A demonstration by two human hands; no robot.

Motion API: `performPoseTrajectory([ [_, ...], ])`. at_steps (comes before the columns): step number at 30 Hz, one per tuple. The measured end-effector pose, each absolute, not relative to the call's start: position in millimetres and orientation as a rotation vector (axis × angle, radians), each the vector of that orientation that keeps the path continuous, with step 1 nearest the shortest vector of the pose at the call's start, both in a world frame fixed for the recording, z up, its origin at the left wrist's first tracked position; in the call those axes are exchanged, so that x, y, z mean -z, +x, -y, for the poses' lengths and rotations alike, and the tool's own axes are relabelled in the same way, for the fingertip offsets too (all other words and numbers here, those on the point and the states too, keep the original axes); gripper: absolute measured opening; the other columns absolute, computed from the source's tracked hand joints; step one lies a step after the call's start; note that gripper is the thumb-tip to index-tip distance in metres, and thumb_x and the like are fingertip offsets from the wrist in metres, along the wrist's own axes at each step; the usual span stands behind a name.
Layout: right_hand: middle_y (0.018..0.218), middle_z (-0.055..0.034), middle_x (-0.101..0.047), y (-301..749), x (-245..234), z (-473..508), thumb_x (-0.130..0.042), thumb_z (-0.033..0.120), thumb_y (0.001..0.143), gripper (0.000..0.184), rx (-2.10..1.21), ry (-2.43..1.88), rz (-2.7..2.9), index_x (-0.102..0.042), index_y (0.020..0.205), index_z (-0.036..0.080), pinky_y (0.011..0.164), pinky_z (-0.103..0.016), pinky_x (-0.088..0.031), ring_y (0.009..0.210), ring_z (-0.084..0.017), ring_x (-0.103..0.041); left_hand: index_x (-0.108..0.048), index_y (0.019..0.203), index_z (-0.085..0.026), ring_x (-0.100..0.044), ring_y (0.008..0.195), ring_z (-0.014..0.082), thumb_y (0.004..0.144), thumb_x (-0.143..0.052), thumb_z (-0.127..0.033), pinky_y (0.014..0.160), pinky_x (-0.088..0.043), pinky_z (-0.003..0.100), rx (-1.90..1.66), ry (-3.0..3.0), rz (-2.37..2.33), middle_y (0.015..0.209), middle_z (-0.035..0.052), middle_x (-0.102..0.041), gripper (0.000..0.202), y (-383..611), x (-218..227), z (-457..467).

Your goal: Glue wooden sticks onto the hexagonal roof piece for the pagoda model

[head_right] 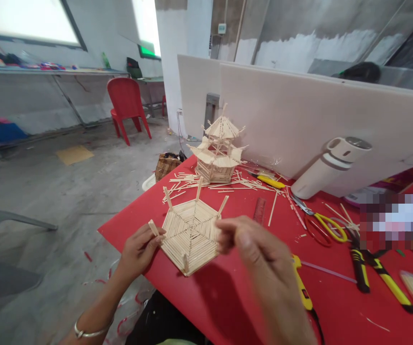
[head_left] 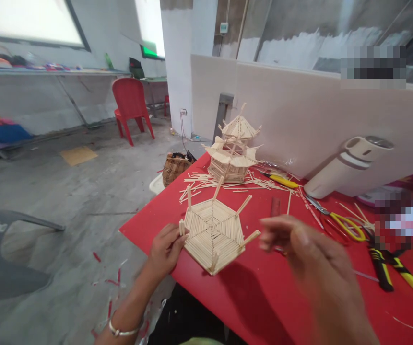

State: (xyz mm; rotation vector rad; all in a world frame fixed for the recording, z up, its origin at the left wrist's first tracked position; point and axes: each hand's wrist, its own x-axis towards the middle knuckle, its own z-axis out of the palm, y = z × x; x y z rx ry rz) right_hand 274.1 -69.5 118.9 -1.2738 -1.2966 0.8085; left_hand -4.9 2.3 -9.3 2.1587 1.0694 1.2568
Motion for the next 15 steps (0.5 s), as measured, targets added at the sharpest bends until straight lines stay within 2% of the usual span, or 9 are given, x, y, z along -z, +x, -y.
performPoseTrajectory([
  [2, 0.119, -0.0091, -0.067, 246.3, -104.6, 63.9, -0.046, 0.055, 0.095, 0.042, -1.081, -1.053, 1.375, -0.072, 0.114, 0.028, 0.09, -0.039, -0.053, 0.105, -0.025, -0.065, -0.066, 0.093, -0.017, -0.063, 0.08, 0.0156, 0.093, -0.054, -0.014, 0.072, -0.049, 0.026, -1.263, 2.164, -1.063, 0.088, 0.0055, -0.067, 0.013, -4.8, 8.7, -2.1],
  [4, 0.135, -0.0067, -0.059, 223.1, -82.7, 49.7, -0.037, 0.055, 0.099, 0.047, -1.281, -0.936, 1.323, -0.065, 0.127, 0.03, 0.106, -0.042, -0.044, 0.125, -0.025, -0.055, -0.066, 0.093, -0.017, -0.063, 0.08, 0.0154, 0.093, -0.054, -0.014, 0.072, -0.049, 0.026, -1.257, 2.167, -1.058, 0.087, 0.0053, -0.067, 0.012, -4.7, 7.5, -1.6],
  [6, 0.14, -0.0053, -0.057, 206.6, -61.8, 33.0, -0.033, 0.054, 0.1, 0.048, -1.419, -0.845, 1.243, -0.062, 0.13, 0.03, 0.113, -0.044, -0.036, 0.132, -0.023, -0.049, -0.065, 0.093, -0.017, -0.062, 0.081, 0.0153, 0.093, -0.053, -0.014, 0.073, -0.049, 0.026, -1.237, 2.168, -1.053, 0.087, 0.0052, -0.066, 0.012, -4.7, 6.6, -1.0],
  [8, 0.134, -0.0062, -0.061, 196.9, -47.5, 18.3, -0.037, 0.053, 0.1, 0.045, -1.467, -0.818, 1.201, -0.064, 0.127, 0.028, 0.111, -0.044, -0.038, 0.129, -0.022, -0.052, -0.065, 0.095, -0.017, -0.062, 0.081, 0.0154, 0.094, -0.053, -0.014, 0.073, -0.049, 0.026, -1.229, 2.169, -1.052, 0.087, 0.0052, -0.065, 0.013, -4.8, 6.6, -0.7],
  [10, 0.126, -0.0065, -0.065, 192.2, -40.4, 7.3, -0.05, 0.048, 0.097, 0.037, -1.427, -0.854, 1.267, -0.067, 0.121, 0.027, 0.104, -0.04, -0.044, 0.119, -0.021, -0.058, -0.065, 0.097, -0.017, -0.061, 0.082, 0.0156, 0.094, -0.053, -0.014, 0.073, -0.048, 0.026, -1.227, 2.166, -1.056, 0.088, 0.0054, -0.065, 0.013, -5.0, 7.5, -0.8],
  [13, 0.111, -0.0045, -0.067, 188.4, -35.8, -3.7, -0.07, 0.039, 0.085, 0.027, -1.333, -0.884, 1.446, -0.073, 0.109, 0.026, 0.089, -0.032, -0.049, 0.097, -0.018, -0.063, -0.065, 0.095, -0.017, -0.06, 0.081, 0.016, 0.094, -0.052, -0.015, 0.073, -0.048, 0.027, -1.219, 2.166, -1.048, 0.087, 0.0058, -0.064, 0.013, -5.3, 9.1, -1.2],
  [15, 0.102, -0.0032, -0.066, 185.2, -31.7, -8.6, -0.076, 0.037, 0.08, 0.027, -1.31, -0.851, 1.503, -0.075, 0.105, 0.026, 0.08, -0.03, -0.05, 0.087, -0.016, -0.062, -0.064, 0.093, -0.017, -0.06, 0.081, 0.0162, 0.094, -0.051, -0.014, 0.073, -0.048, 0.027, -1.223, 2.175, -1.032, 0.087, 0.0061, -0.064, 0.013, -5.6, 9.4, -1.2],
])
